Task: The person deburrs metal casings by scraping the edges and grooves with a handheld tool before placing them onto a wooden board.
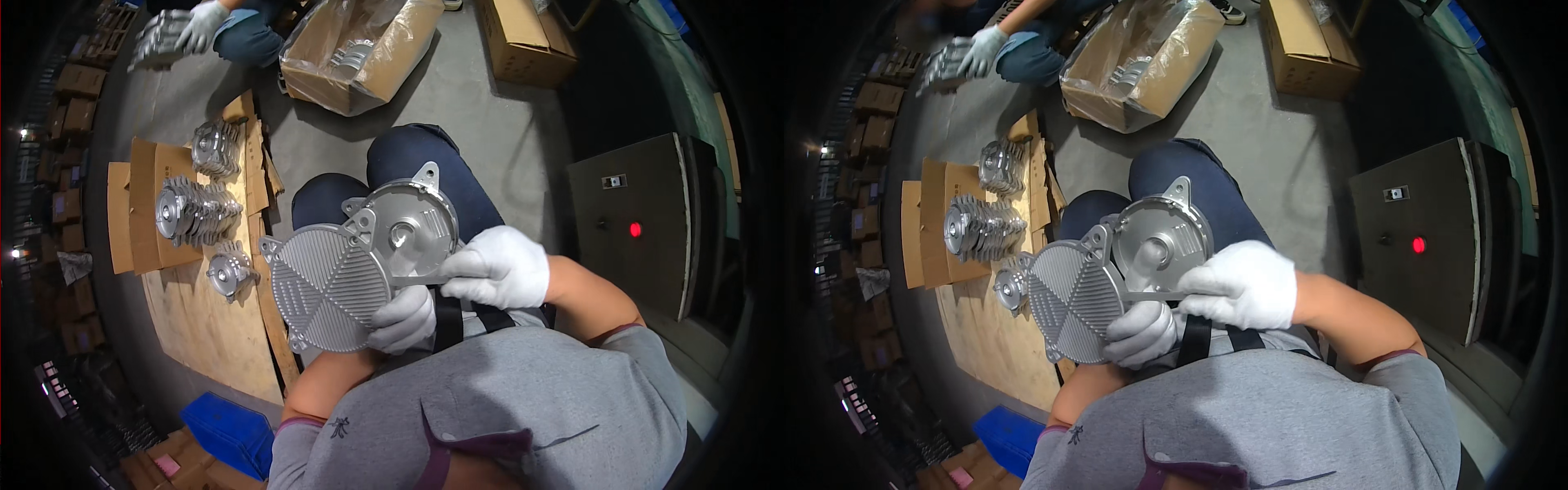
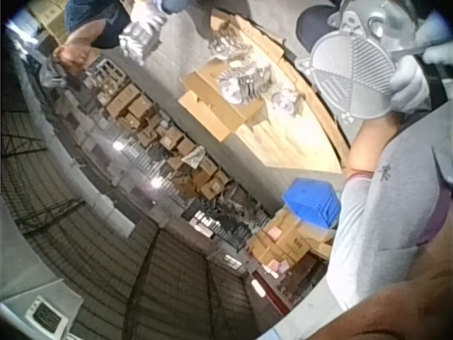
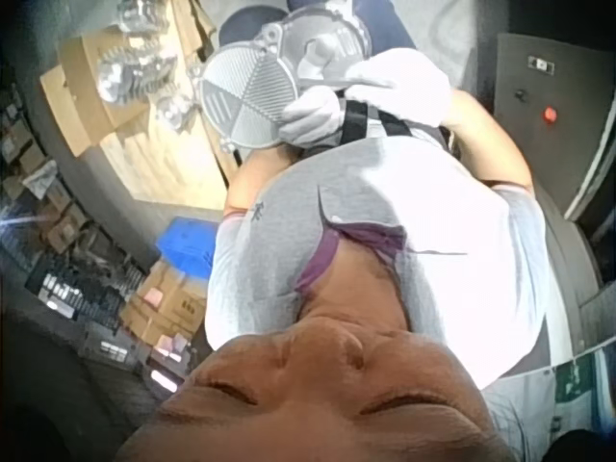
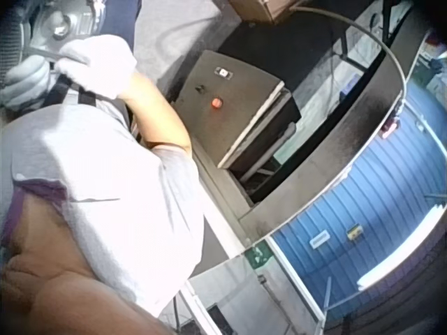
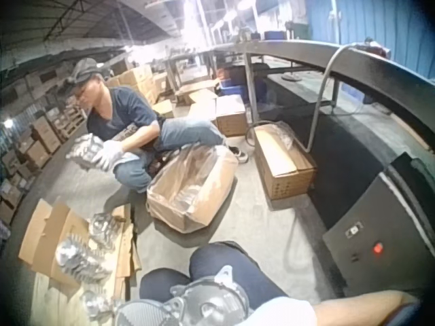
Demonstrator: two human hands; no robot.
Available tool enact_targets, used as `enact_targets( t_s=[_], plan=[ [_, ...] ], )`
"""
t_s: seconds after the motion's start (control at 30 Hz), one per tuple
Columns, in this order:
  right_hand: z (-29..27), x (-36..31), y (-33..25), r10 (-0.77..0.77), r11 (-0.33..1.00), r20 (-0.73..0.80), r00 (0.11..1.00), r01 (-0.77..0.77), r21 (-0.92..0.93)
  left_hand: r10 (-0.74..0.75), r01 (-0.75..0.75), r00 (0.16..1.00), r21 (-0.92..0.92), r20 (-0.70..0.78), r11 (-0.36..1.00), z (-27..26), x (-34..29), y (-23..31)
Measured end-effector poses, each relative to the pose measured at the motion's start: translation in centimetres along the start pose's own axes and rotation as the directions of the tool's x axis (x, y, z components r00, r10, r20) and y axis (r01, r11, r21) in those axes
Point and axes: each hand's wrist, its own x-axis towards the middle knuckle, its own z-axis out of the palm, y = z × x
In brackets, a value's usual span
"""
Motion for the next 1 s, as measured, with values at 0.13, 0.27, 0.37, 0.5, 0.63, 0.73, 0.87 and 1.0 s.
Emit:
enact_targets(
  t_s=[0.13,0.27,0.37,0.5,0.63,0.73,0.87,1.0],
  plan=[
    [-1.1,-1.1,-0.4,0.190,0.937,-0.102,0.977,-0.149,0.317,-0.080,0.082,0.929,0.008,0.362,0.997,-2.7,2.6,1.1],
    [-0.7,0.5,-0.3,0.250,0.967,-0.279,0.927,-0.227,0.112,-0.188,0.220,0.939,-0.082,0.289,0.972,-1.5,3.2,0.4],
    [0.0,0.6,-0.3,0.209,0.975,-0.326,0.922,-0.173,0.137,-0.220,0.248,0.951,-0.110,0.217,0.963,-0.9,3.0,-0.1],
    [0.2,0.7,-0.5,0.228,0.974,-0.416,0.880,-0.198,0.114,-0.220,0.244,0.959,-0.126,0.177,0.962,-0.7,2.7,-0.4],
    [0.3,0.6,-0.3,0.211,0.978,-0.349,0.913,-0.193,0.086,-0.213,0.231,0.967,-0.126,0.143,0.965,-0.7,2.6,-0.7],
    [0.2,0.5,-0.9,0.234,0.972,-0.329,0.915,-0.208,0.112,-0.220,0.241,0.966,-0.161,0.136,0.957,-0.5,2.7,-1.2],
    [0.3,0.7,-1.4,0.230,0.973,-0.323,0.918,-0.203,0.114,-0.283,0.278,0.950,-0.055,-0.132,0.959,1.1,2.1,-1.2],
    [0.5,0.1,-0.2,0.236,0.967,-0.261,0.936,-0.201,0.156,-0.343,0.343,0.929,-0.025,-0.141,0.939,2.1,2.5,-0.5]
  ],
)
